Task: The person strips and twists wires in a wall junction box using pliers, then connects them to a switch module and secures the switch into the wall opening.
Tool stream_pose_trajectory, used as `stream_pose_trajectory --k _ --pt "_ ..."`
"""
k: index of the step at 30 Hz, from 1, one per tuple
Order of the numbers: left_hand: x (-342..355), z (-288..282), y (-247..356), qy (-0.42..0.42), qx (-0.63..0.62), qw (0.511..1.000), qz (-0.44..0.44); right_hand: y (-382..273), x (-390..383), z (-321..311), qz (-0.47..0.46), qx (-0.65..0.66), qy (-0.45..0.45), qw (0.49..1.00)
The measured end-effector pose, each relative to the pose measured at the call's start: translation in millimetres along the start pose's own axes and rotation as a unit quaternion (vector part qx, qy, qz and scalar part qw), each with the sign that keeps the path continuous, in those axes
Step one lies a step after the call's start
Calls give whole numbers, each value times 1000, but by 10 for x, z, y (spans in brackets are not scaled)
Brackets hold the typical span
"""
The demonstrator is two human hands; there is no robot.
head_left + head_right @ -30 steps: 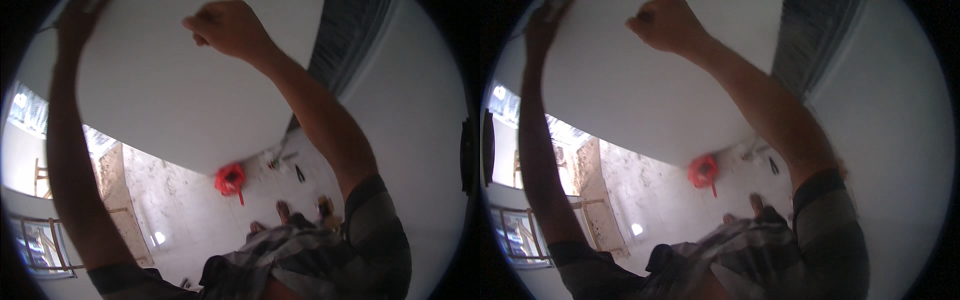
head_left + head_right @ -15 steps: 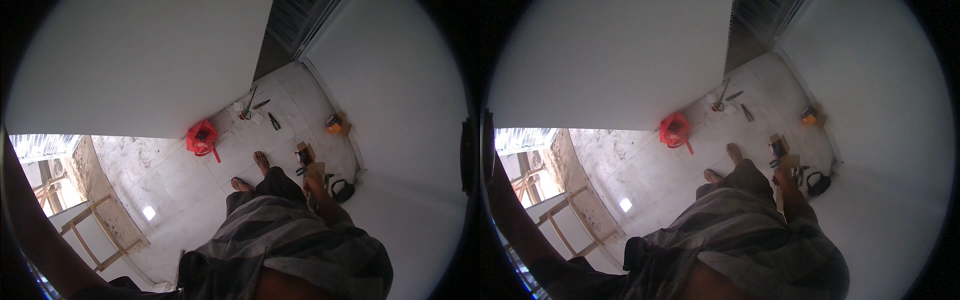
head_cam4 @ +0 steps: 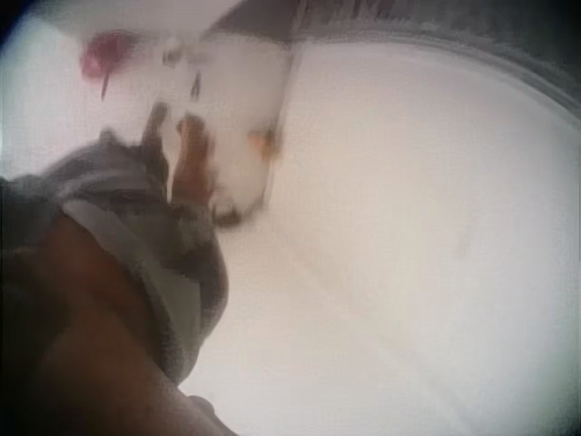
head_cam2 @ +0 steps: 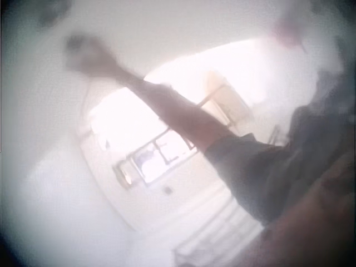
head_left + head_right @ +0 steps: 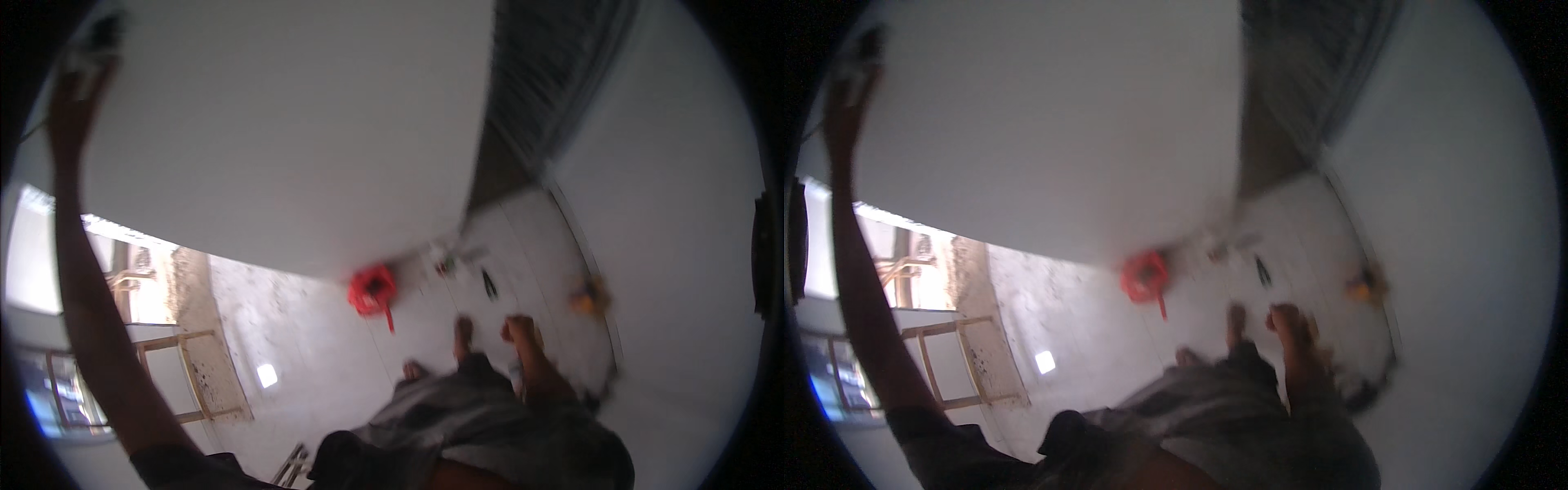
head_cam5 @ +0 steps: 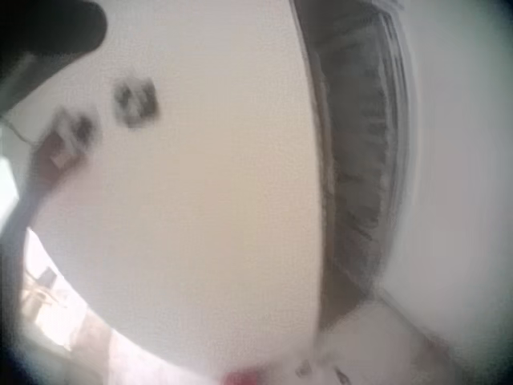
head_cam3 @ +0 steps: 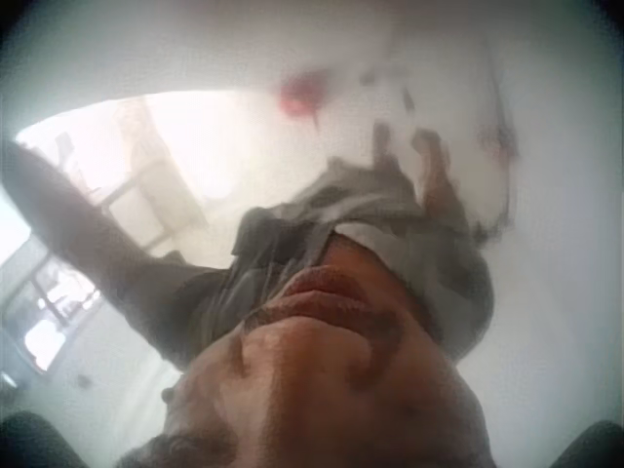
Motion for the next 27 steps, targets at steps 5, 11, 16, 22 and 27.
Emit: stream_pose_trajectory --k 5,11,16,22,27 --pt "-121 -442 234 19 -60 991 -122 -2406 100 912 -278 5 -62 958" --pt "-588 -407 566 62 -231 939 -248 -4974 -768 1923 -524 49 -171 833" --pt "-708 -34 775 18 -414 851 -323 -6411 -2784 2267 -710 83 -177 677" --pt "-390 53 1126 26 -552 768 -325 -7140 -4495 2551 -800 124 -218 545" --pt "-266 157 1256 29 -618 721 -312 -7414 -4877 2850 -829 83 -191 518"
Point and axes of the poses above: each hand's wrist, its own x-axis towards the middle knuckle, its own z-axis out of the palm, y = z × x, the point moved 9 cm from there along x, towards the middle knuckle, and after that the axes turned 8 degrees about -z, right-handed, at the moved point
